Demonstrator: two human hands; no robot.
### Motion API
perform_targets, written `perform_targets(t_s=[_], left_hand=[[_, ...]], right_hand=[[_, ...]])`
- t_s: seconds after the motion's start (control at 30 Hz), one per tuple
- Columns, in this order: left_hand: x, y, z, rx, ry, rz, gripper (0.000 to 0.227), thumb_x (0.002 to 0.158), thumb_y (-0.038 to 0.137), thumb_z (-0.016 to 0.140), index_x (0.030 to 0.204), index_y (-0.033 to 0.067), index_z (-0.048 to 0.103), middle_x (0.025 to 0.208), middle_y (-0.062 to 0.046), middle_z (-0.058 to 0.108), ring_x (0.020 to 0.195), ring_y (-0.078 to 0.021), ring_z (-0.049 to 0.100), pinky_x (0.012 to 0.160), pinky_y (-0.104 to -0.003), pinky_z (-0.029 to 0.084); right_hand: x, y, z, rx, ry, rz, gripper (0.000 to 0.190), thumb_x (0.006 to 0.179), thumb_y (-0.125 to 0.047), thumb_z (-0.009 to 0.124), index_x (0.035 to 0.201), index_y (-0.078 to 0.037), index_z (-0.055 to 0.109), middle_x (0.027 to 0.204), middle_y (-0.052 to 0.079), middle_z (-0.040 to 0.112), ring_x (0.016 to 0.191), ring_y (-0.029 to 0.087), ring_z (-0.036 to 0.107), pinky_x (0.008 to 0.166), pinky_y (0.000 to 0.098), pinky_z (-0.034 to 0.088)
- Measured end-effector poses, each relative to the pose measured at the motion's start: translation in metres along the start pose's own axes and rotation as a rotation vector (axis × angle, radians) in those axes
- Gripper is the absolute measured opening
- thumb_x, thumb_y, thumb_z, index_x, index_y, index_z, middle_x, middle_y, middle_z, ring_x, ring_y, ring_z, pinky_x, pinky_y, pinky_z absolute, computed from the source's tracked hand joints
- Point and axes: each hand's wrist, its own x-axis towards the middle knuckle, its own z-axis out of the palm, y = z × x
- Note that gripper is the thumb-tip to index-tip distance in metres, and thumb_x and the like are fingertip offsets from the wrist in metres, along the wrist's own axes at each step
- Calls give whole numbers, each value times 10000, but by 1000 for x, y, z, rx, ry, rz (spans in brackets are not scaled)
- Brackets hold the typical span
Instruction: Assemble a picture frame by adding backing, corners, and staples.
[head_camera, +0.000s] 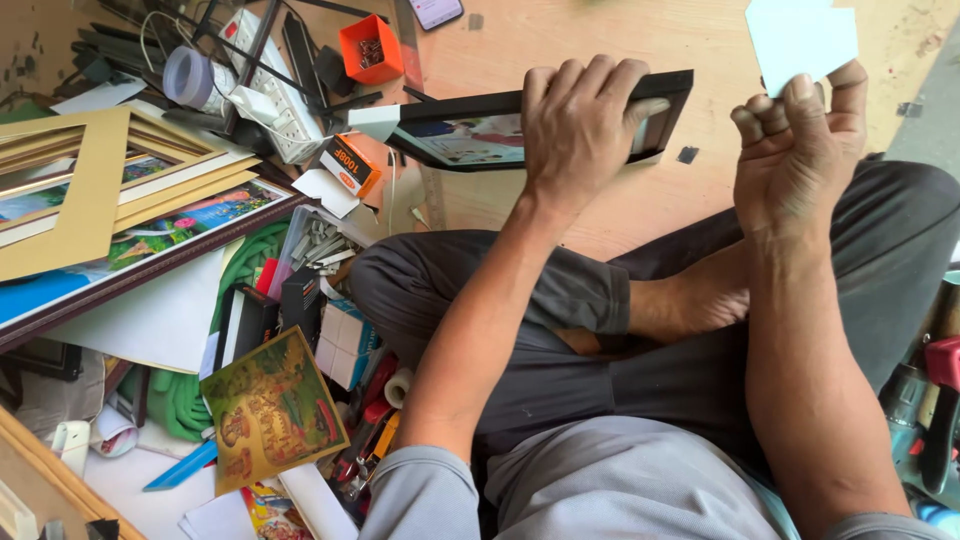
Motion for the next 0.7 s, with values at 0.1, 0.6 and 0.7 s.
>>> perform_targets(t_s=[0.1, 0.6, 0.7], left_hand=[[2, 9, -6, -18, 37, -35, 423, 923, 544, 645, 1063, 150, 713, 877, 43, 682, 827, -159, 592, 849, -379, 388], [-2, -8, -4, -104, 85, 25, 636, 919, 694, 557, 1273, 173, 641, 1150, -3, 715, 1150, -218, 626, 1156, -533, 217], [-5, -8, 2, -71, 43, -65, 569, 891, 682, 600, 1197, 212, 696, 1109, 27, 728, 1158, -213, 601, 1161, -548, 173]], right_hand=[[-4, -1, -1, -23, 2, 0, 241, 1169, -40, 706, 1318, -56, 516, 999, 94, 691, 886, 192, 722, 843, 341, 628], [-11, 11, 4, -284, -172, -15, 147, 1187, -87, 668, 1164, -41, 531, 969, 100, 693, 945, 215, 757, 891, 377, 661], [-12, 17, 10, -432, -195, -37, 194, 1158, -91, 708, 1090, -50, 531, 977, 67, 686, 953, 167, 745, 914, 353, 659]])
